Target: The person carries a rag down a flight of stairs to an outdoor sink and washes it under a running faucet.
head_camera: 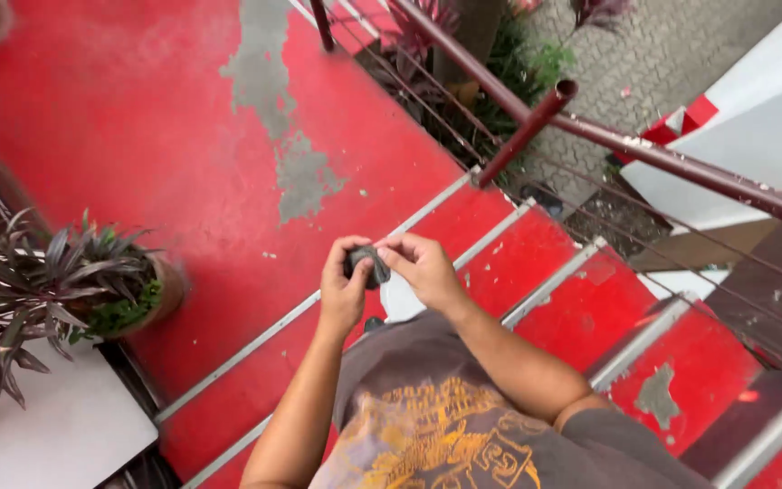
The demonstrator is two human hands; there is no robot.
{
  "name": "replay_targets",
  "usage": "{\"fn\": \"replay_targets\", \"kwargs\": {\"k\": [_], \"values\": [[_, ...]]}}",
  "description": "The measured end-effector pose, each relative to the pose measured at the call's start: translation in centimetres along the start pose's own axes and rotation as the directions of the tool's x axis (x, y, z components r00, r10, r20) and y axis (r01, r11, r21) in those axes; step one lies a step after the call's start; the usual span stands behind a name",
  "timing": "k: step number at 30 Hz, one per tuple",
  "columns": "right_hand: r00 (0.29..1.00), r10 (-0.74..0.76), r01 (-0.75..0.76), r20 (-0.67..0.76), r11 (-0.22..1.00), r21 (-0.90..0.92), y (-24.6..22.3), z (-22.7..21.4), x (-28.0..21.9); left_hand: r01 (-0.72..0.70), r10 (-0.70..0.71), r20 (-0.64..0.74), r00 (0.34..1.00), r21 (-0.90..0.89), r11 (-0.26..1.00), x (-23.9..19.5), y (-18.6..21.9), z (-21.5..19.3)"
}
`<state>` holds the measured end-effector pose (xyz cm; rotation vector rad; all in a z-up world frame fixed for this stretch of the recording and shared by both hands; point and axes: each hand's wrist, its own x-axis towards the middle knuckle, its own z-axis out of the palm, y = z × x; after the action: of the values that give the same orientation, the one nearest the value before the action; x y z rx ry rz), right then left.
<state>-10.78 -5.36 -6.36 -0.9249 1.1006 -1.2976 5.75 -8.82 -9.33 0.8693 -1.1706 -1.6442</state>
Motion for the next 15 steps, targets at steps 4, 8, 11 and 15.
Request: {"fn": "replay_targets", "kwargs": {"k": [4,8,11,15], "values": [[0.999,0.018,-0.019,-0.033,1.000,-0.007,-0.6,0.3,3.8,0.036,-0.037,0.036,0.999,0.038,0.999,3.5,1.1,-2.2],[0.995,0.092,-0.093,0.048,0.996,0.016,0.4,-0.4,9.5,0.000,-0.004,0.086,0.996,0.042,0.999,8.7,0.8,-4.2],[0.986,0.122,-0.129,0.117,0.990,0.056,3.9,-2.1,14.7,-0.005,0.003,0.030,1.000,0.077,0.997,13.2,-1.4,-6.0],[0.985,0.099,-0.100,0.140,0.995,0.002,9.9,-5.3,23.5,0.182,-0.182,0.006,0.983,0.028,0.983,21.6,-8.0,-9.8]]}}
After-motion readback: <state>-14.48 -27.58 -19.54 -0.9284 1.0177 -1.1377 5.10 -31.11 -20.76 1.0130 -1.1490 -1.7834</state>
